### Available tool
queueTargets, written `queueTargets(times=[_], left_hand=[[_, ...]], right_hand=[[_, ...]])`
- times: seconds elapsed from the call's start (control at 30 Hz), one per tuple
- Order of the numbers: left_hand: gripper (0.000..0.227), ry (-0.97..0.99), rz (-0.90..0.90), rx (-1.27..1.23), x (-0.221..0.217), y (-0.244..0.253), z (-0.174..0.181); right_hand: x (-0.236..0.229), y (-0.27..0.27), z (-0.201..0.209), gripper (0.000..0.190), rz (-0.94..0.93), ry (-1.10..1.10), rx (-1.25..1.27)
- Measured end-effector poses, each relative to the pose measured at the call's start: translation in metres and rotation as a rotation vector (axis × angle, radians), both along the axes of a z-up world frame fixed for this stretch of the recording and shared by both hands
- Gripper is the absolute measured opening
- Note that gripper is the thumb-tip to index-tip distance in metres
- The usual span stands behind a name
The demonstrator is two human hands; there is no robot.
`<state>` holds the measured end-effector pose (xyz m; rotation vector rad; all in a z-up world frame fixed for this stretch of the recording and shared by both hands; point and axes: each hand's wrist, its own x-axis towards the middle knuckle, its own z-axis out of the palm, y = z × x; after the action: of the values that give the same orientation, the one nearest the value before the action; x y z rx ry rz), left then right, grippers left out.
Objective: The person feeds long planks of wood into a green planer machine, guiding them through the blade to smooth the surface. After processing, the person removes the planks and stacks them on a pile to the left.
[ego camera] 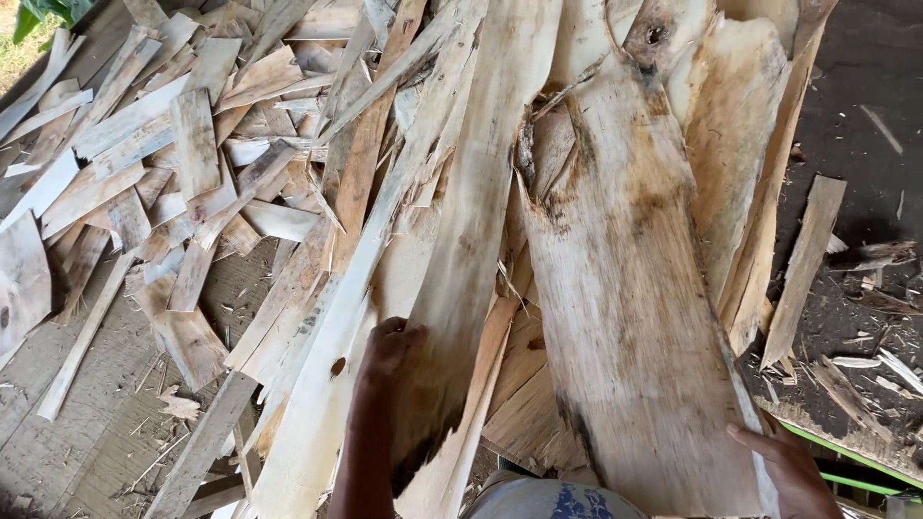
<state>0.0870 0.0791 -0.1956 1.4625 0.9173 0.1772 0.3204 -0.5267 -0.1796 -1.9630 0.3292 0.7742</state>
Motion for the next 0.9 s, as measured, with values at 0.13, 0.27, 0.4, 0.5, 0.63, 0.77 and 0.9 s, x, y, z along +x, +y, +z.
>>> queueTargets(times=[0.13,0.27,0.4,0.5,0.63,0.77,0.9], left_hand=[[0.027,0.032,-0.021,0.186,-0.035,0.027,-0.003],[0.027,0.112,0.018,0.27,-0.079,0.033,0.02],[0.022,0.612,0.137,0.539,-0.127,0.029,0.065],[0.025,0.53,0.153,0.519,-0.148,0.017,0.051],[0.028,0.031,0.18,0.337,-0.122,-0.036,0.078],[0.029,0.013,0.236,0.232,-0.115,-0.057,0.154],[0.027,0.022,0.225,0.348,-0.14,-0.048,0.158]], right_hand=[[0.019,-0.031,-0.039,0.096,-0.006,0.0,0.066],[0.03,-0.048,-0.065,0.093,0.029,-0.045,0.061],[0.039,-0.062,-0.083,0.093,-0.004,0.013,0.048],[0.037,-0.047,-0.075,0.095,-0.009,0.009,0.03],[0.025,0.004,-0.047,0.092,-0.031,-0.07,0.126],[0.027,0.041,-0.034,0.086,-0.055,-0.135,0.158],[0.035,0.042,-0.041,0.082,-0.061,-0.151,0.139]])
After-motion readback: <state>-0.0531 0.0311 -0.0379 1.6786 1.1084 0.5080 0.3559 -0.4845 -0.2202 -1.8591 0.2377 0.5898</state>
